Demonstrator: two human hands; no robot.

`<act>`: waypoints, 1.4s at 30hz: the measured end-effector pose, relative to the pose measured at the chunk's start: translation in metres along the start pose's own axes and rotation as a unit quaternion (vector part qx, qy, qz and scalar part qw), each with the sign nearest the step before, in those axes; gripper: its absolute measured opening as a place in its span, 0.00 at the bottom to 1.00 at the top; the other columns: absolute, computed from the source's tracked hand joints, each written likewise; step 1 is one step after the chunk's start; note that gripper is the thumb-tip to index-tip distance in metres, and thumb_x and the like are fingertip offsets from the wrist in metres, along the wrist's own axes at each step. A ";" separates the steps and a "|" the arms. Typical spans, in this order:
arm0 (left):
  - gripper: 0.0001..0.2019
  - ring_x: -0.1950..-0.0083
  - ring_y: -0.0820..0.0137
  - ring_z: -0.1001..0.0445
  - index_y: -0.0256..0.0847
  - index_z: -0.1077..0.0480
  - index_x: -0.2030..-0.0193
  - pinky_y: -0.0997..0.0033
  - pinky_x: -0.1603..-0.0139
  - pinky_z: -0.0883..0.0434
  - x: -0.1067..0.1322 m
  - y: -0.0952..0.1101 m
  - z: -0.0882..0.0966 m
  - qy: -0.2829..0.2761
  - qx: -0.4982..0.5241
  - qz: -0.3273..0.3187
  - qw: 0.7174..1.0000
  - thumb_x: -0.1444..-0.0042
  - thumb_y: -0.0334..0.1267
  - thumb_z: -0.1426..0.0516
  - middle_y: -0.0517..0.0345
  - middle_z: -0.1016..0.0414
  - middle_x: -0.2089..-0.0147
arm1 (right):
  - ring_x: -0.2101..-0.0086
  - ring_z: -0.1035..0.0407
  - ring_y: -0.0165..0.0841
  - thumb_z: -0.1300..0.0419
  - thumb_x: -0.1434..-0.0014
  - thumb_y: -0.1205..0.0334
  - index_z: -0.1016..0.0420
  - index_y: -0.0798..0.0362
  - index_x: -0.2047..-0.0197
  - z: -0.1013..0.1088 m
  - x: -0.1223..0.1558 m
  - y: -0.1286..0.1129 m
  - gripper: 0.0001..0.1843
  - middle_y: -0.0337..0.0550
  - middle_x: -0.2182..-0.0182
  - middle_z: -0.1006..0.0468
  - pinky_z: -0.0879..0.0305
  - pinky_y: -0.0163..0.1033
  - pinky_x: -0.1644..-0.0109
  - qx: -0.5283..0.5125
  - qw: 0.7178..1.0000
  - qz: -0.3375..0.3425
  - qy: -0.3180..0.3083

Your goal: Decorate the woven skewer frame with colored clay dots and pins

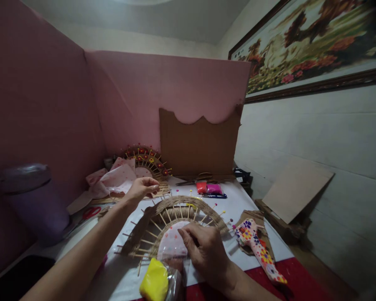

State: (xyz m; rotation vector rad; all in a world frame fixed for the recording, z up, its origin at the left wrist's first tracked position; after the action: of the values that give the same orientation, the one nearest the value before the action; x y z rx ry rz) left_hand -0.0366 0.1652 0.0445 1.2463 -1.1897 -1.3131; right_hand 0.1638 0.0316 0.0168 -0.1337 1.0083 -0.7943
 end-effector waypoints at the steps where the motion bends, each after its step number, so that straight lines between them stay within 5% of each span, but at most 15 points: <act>1: 0.15 0.78 0.74 0.31 0.32 0.28 0.76 0.77 0.78 0.36 0.001 -0.001 0.001 0.014 0.001 -0.007 1.000 0.73 0.34 0.31 0.57 0.26 0.79 | 0.79 0.34 0.26 0.50 0.38 0.64 0.28 0.55 0.72 0.000 0.000 0.000 0.14 0.40 0.80 0.26 0.45 0.31 0.73 0.002 1.000 -0.003 -0.002; 6: 0.18 0.80 0.78 0.34 0.32 0.28 0.75 0.78 0.78 0.38 -0.003 0.002 0.010 0.074 0.019 -0.033 0.997 0.76 0.37 0.31 0.61 0.29 0.81 | 0.78 0.34 0.27 0.49 0.38 0.65 0.28 0.55 0.72 -0.002 0.002 0.000 0.13 0.40 0.79 0.26 0.46 0.31 0.72 0.013 1.000 -0.003 -0.007; 12: 0.18 0.82 0.78 0.37 0.35 0.32 0.78 0.78 0.81 0.42 -0.013 0.016 0.021 0.100 0.043 -0.035 0.993 0.67 0.47 0.34 0.62 0.31 0.81 | 0.79 0.35 0.26 0.50 0.38 0.65 0.29 0.55 0.74 -0.002 0.002 -0.001 0.15 0.40 0.81 0.27 0.46 0.32 0.73 0.010 1.000 0.003 -0.010; 22: 0.11 0.79 0.72 0.31 0.32 0.25 0.76 0.73 0.74 0.37 -0.007 -0.014 -0.007 0.021 -0.061 0.055 0.996 0.72 0.29 0.33 0.55 0.26 0.81 | 0.78 0.34 0.26 0.50 0.38 0.65 0.28 0.56 0.72 -0.003 0.002 0.000 0.14 0.40 0.79 0.26 0.44 0.32 0.72 0.011 1.000 -0.002 -0.019; 42: 0.07 0.80 0.74 0.32 0.33 0.27 0.81 0.74 0.74 0.35 -0.010 -0.019 -0.002 -0.011 -0.065 0.067 0.996 0.70 0.26 0.34 0.57 0.28 0.83 | 0.79 0.34 0.27 0.49 0.38 0.64 0.28 0.56 0.74 -0.008 0.005 0.001 0.15 0.40 0.81 0.27 0.47 0.32 0.74 0.040 0.999 -0.007 -0.034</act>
State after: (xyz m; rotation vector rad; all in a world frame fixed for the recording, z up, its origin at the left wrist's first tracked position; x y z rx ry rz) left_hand -0.0339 0.1765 0.0264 1.0438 -1.1644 -1.2853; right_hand 0.1594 0.0316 0.0084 -0.0991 0.9108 -0.8357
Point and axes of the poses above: each hand's wrist, its own x-axis away from the middle knuckle, its own z-axis out of the back of the hand, y = z × x, the point moved 4 cm from there along -x, towards the middle knuckle
